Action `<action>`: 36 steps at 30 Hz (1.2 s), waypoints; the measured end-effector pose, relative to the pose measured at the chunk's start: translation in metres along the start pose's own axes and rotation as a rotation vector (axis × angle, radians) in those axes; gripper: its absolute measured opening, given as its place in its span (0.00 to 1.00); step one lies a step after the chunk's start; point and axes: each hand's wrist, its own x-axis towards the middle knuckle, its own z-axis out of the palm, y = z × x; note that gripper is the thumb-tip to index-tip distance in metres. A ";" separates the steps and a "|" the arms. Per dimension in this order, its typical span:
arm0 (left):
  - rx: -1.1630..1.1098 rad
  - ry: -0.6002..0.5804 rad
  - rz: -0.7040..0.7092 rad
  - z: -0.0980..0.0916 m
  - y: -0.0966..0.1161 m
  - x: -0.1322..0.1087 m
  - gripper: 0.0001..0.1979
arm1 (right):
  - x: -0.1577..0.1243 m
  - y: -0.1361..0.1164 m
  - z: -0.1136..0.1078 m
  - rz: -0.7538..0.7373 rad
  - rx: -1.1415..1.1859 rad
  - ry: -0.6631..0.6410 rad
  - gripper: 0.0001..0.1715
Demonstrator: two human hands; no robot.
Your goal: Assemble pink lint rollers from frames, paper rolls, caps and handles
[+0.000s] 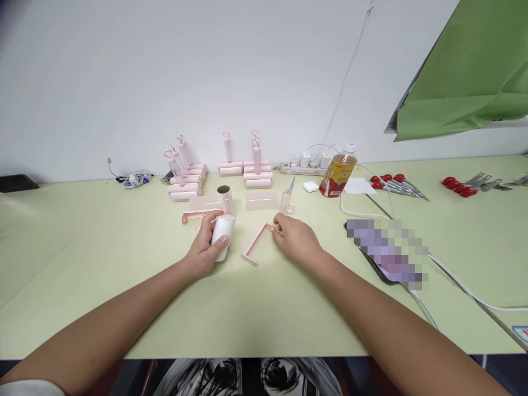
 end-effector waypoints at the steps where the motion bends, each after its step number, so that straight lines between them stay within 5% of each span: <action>1: -0.043 -0.007 -0.030 0.001 0.001 0.000 0.31 | 0.001 0.001 0.003 -0.027 0.034 0.008 0.18; 3: -0.146 -0.032 -0.123 0.002 0.002 0.002 0.31 | 0.003 0.003 0.009 -0.090 0.079 0.010 0.25; 12: -0.589 -0.043 -0.484 0.000 0.007 0.015 0.30 | -0.003 -0.011 0.010 -0.143 0.142 0.020 0.20; 22: -0.569 -0.050 -0.516 0.000 0.007 0.015 0.33 | -0.009 -0.014 0.004 -0.118 0.268 0.020 0.12; 36: -0.520 -0.031 -0.496 0.004 0.011 0.015 0.35 | -0.007 0.004 -0.001 -0.294 0.414 -0.266 0.25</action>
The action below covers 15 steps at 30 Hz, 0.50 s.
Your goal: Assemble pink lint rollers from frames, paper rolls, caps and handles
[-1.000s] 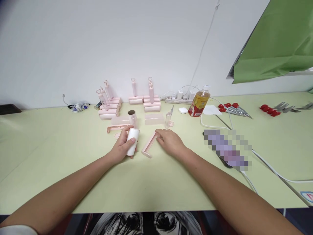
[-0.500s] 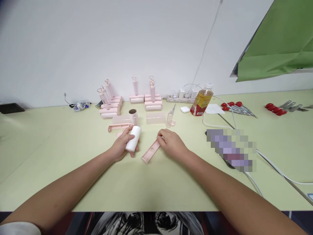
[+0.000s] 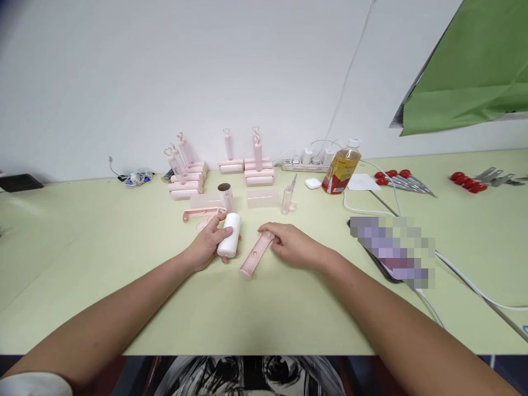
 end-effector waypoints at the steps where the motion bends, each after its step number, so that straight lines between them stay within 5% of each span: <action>1: 0.003 -0.001 -0.002 0.000 0.000 0.000 0.35 | 0.000 0.000 -0.002 -0.003 0.002 -0.020 0.24; 7: 0.012 -0.014 0.008 -0.003 -0.001 0.001 0.37 | 0.000 0.005 -0.004 0.058 0.091 -0.063 0.20; 15: 0.021 -0.052 0.037 -0.004 -0.003 0.003 0.40 | -0.002 0.009 -0.003 0.163 0.421 -0.284 0.26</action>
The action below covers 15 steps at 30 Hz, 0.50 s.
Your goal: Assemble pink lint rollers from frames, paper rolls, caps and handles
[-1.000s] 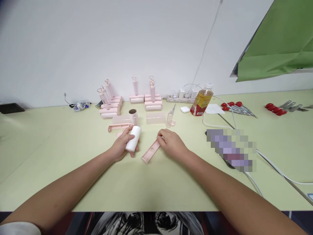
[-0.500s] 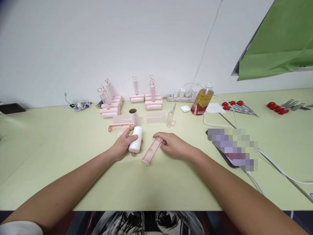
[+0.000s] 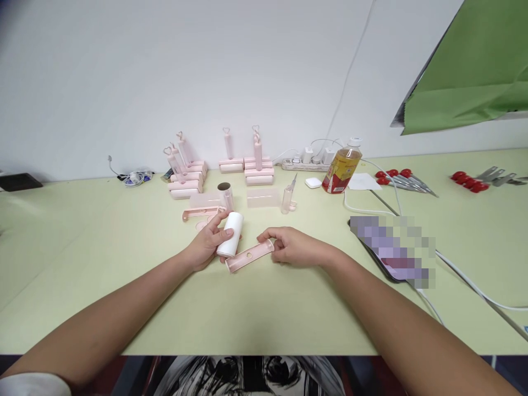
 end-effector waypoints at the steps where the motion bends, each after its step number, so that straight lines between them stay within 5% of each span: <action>1: 0.003 -0.001 0.002 0.000 0.000 0.000 0.41 | 0.000 0.000 0.000 0.003 0.031 -0.020 0.25; 6: 0.049 -0.010 0.010 0.002 -0.001 -0.002 0.41 | 0.002 -0.006 0.002 -0.016 0.220 -0.043 0.20; 15: 0.086 -0.135 -0.001 0.003 0.002 -0.006 0.39 | 0.008 -0.007 0.016 0.002 0.571 0.026 0.26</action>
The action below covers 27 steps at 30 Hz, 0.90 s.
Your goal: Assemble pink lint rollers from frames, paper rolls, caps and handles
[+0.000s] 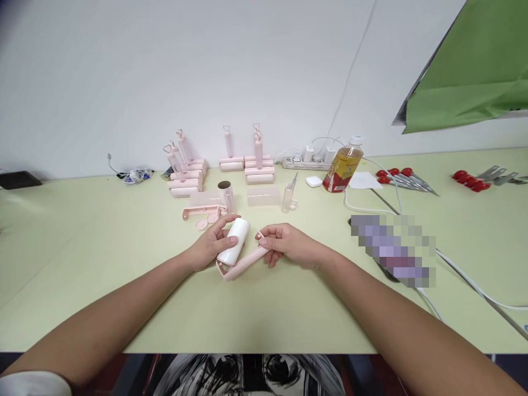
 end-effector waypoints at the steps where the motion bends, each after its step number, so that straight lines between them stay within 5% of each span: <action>1: -0.003 -0.006 -0.002 0.000 0.001 0.000 0.39 | 0.000 0.001 0.001 0.005 0.028 0.007 0.26; 13: 0.085 -0.129 0.018 -0.007 -0.002 -0.003 0.38 | 0.002 0.004 0.012 0.006 0.192 -0.011 0.17; 20: 0.858 -0.194 0.535 -0.014 0.016 -0.014 0.27 | -0.003 0.006 0.021 -0.017 0.329 -0.173 0.20; 27: 1.106 -0.274 0.677 -0.010 0.020 -0.016 0.26 | 0.004 0.012 0.026 -0.078 0.305 -0.120 0.22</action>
